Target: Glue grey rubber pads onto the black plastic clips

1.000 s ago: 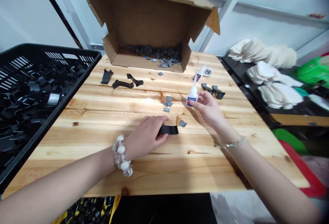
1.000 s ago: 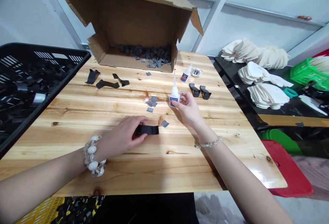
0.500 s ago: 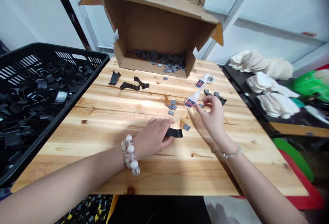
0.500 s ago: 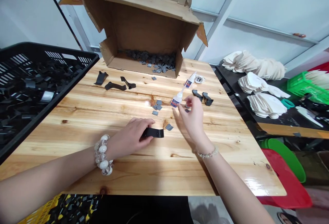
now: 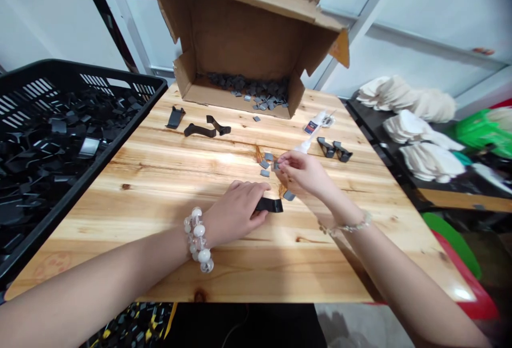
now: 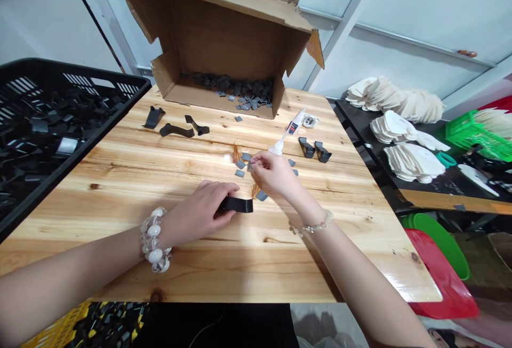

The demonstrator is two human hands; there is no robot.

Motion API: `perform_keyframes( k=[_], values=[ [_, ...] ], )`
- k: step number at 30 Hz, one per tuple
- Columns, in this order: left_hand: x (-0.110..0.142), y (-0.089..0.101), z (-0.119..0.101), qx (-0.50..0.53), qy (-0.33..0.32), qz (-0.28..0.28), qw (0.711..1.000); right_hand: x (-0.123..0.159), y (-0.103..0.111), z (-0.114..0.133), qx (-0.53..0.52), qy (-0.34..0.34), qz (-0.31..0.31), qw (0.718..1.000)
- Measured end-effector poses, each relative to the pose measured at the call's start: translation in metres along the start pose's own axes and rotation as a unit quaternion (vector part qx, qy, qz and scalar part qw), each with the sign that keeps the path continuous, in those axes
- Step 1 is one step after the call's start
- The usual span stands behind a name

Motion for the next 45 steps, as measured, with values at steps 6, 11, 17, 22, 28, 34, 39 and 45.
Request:
perform_keyframes(
  k=[6, 11, 17, 22, 28, 34, 39, 45],
  values=[
    [0.001, 0.01, 0.002, 0.02, 0.02, -0.03, 0.999, 0.038, -0.021, 0.009, -0.295, -0.035, 0.084, 0.951],
    [0.006, 0.028, -0.002, -0.004, 0.026, -0.096, 0.995, 0.052, -0.04, 0.012, -0.363, -0.051, 0.1, 0.925],
    [0.008, 0.033, -0.01, -0.045, 0.008, -0.119, 0.992, 0.057, -0.056, 0.001, -0.447, -0.062, 0.101, 0.887],
    [0.008, 0.034, -0.014, -0.049, -0.002, -0.122, 0.991, 0.061, -0.055, 0.001, -0.441, -0.056, 0.104, 0.89],
    [0.01, 0.038, -0.018, -0.046, -0.012, -0.13, 0.99, 0.063, -0.052, 0.01, -0.405, -0.021, 0.117, 0.907],
    [0.012, 0.039, -0.019, -0.042, -0.021, -0.139, 0.989, 0.066, -0.05, 0.017, -0.357, 0.001, 0.12, 0.926],
    [0.012, 0.04, -0.021, -0.041, -0.033, -0.148, 0.988, 0.067, -0.046, 0.021, -0.331, 0.012, 0.117, 0.936],
    [0.013, 0.041, -0.024, -0.034, -0.043, -0.145, 0.988, 0.067, -0.048, 0.022, -0.349, 0.016, 0.129, 0.928]
  ],
)
Point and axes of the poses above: each hand's wrist, its own x-axis away from the middle knuckle, its own y-axis out of the back of the hand, z = x × y, the point moved 10 cm from there along -x, towards the middle knuckle, and after that the axes turned 12 degrees about z, right-handed, at the moved point
